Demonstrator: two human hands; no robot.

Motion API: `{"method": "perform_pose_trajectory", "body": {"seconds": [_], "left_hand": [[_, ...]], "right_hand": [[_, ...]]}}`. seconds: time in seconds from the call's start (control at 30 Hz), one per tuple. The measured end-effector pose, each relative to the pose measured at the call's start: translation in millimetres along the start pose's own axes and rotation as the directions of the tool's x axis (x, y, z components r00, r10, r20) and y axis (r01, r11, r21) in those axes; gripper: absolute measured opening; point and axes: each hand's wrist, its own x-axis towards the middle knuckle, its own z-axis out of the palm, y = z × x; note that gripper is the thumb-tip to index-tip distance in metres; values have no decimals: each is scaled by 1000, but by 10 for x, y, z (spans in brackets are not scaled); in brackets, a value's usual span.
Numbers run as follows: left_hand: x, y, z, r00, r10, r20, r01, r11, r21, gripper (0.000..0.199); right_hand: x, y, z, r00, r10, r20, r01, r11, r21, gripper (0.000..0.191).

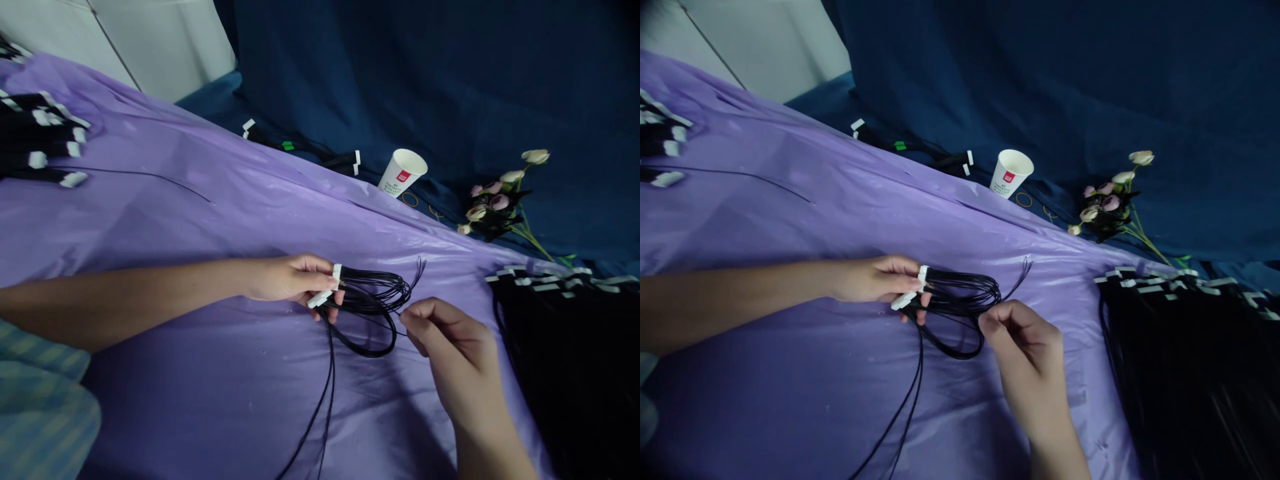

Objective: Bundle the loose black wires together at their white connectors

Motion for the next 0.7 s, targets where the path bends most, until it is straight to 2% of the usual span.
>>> {"method": "perform_pose_trajectory", "body": {"seconds": [0.1, 0.23, 0.33, 0.43, 0.5, 0.6, 0.67, 0.7], "left_hand": [[8, -5, -3, 1000, 27, 3, -27, 998, 65, 26], [9, -12, 1, 999, 36, 3, -37, 993, 113, 31], [-2, -23, 7, 999, 51, 1, -51, 986, 159, 34], [-12, -35, 13, 997, 71, 4, -70, 979, 194, 33], [-12, -41, 12, 997, 83, -3, -81, 979, 188, 32], [-8, -39, 6, 996, 86, -5, -83, 977, 195, 31], [-6, -30, 2, 996, 85, 5, -85, 975, 206, 32], [-6, -24, 1, 996, 86, 10, -86, 973, 214, 32]], "right_hand": [[18, 19, -5, 994, 97, 55, -102, 991, 89, 22], [36, 20, -20, 956, 250, 156, -280, 934, 222, 23], [50, 11, -25, 927, 301, 223, -359, 885, 296, 24], [65, 24, -21, 908, 314, 278, -391, 874, 289, 24], [67, 36, -14, 931, 261, 256, -319, 922, 218, 24], [48, 37, 9, 991, 65, 121, -73, 995, 64, 21], [27, 29, 41, 993, -112, 24, 113, 992, -56, 14], [18, 26, 63, 978, -210, -7, 207, 970, -125, 14]]}}
